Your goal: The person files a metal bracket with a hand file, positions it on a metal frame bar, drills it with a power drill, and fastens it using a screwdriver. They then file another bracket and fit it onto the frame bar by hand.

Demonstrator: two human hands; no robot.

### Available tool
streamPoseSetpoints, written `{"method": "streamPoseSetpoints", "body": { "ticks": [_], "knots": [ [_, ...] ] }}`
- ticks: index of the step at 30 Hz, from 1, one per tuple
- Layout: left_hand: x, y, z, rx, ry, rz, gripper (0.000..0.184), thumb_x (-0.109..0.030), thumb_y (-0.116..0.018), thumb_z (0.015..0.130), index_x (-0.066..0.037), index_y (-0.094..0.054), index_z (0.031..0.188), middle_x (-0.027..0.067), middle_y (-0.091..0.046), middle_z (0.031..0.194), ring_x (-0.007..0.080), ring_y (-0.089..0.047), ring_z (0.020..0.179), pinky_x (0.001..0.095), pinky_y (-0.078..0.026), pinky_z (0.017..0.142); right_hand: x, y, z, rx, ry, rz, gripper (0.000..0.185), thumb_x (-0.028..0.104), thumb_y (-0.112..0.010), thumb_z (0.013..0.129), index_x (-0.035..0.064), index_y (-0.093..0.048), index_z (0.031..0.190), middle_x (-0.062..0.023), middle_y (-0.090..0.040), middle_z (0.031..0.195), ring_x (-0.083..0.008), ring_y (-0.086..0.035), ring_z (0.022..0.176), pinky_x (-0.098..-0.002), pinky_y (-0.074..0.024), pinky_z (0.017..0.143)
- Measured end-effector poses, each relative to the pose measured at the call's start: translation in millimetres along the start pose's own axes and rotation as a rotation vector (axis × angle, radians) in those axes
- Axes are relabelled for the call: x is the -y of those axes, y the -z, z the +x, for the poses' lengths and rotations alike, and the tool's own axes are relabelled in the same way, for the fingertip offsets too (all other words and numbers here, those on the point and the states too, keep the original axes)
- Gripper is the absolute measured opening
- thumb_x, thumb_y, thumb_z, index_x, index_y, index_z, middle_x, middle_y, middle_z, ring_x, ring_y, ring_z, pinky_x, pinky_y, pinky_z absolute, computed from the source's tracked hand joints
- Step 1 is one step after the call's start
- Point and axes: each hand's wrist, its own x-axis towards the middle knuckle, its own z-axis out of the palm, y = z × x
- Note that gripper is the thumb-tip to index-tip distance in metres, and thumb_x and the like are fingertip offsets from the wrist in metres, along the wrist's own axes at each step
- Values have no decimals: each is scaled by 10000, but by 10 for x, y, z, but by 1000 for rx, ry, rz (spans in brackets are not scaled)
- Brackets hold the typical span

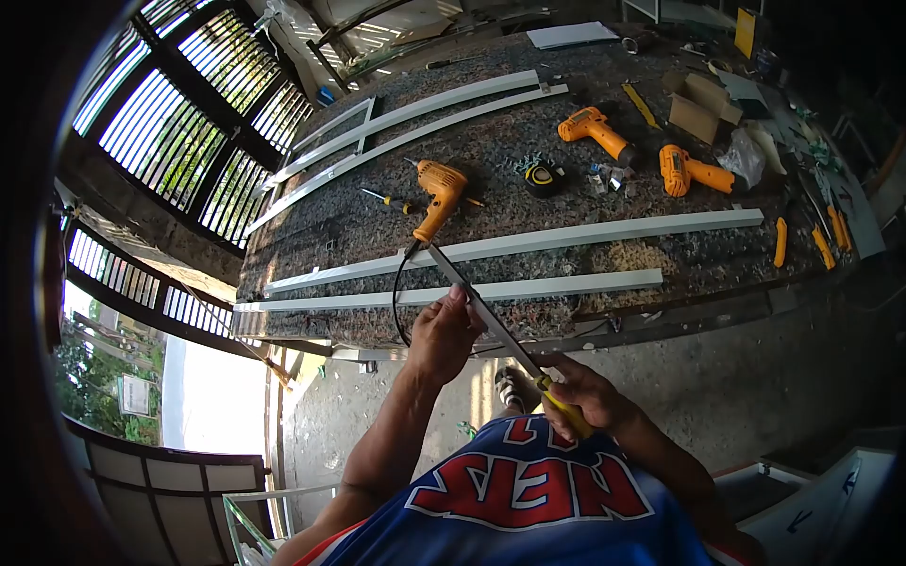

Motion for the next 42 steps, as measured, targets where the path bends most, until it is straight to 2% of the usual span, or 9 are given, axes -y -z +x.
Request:
{"method": "streamPoseSetpoints", "body": {
  "ticks": [7,11,15,19,24,31,37,40,42],
  "knots": [
    [-257,-34,-25,-17,-111,-92,362,-376,-603,1013,-42,-633,878,4,-583,764,83,-496,691,233,-403,665,37,14,38,52,-11,-60,466,276,-496,1052,200,-344,1486,-93,-559,694,-175,-565,506,-321,-495,471],
    [223,28,-18,139,140,176,393,-425,-591,1009,-56,-634,879,-3,-566,715,88,-487,661,250,-419,651,177,-191,234,-49,75,65,460,232,-498,1052,208,-342,1484,-85,-542,699,-169,-555,513,-311,-489,475],
    [-157,76,121,-18,-41,-73,379,-371,-608,1012,-66,-637,788,-20,-545,678,67,-447,620,223,-351,584,153,-114,127,56,-9,10,486,267,-495,1054,224,-318,1504,-83,-540,710,-161,-547,527,-312,-489,471],
    [34,-100,10,86,104,215,358,-368,-606,1014,-52,-640,851,-23,-569,716,57,-444,628,226,-344,585,262,-214,253,-44,53,30,497,285,-504,1050,255,-315,1509,-78,-530,715,-161,-539,524,-310,-487,472],
    [-69,-50,161,-145,-502,317,321,-294,-597,1027,7,-682,952,-11,-649,828,63,-542,766,231,-431,714,111,-275,255,121,33,101,531,318,-537,1032,273,-309,1510,-84,-527,710,-161,-550,526,-319,-486,466],
    [-49,-214,197,-230,-673,332,262,-237,-628,1013,17,-692,1026,3,-670,860,69,-574,800,236,-457,735,107,-359,413,89,85,130,544,322,-519,1042,292,-283,1530,-72,-500,674,-159,-530,510,-309,-481,475],
    [274,-288,119,-192,-560,361,308,-243,-641,1006,44,-680,1111,2,-678,913,62,-572,859,225,-456,806,78,-194,446,70,108,156,538,305,-540,1034,276,-303,1516,-66,-512,691,-150,-541,524,-292,-477,472],
    [-139,258,527,-324,-621,352,400,-410,-598,1015,-27,-690,944,-51,-583,749,44,-457,703,215,-339,645,62,-260,243,13,-36,110,516,264,-515,1051,224,-315,1525,-65,-540,704,-135,-542,535,-284,-470,483],
    [-313,760,679,-223,-435,78,336,-344,-589,1025,-14,-651,1017,1,-611,851,73,-506,748,230,-418,708,45,-130,-26,42,-13,-146,505,232,-507,1055,175,-331,1525,-74,-562,707,-121,-538,542,-272,-463,492]
  ]
}}
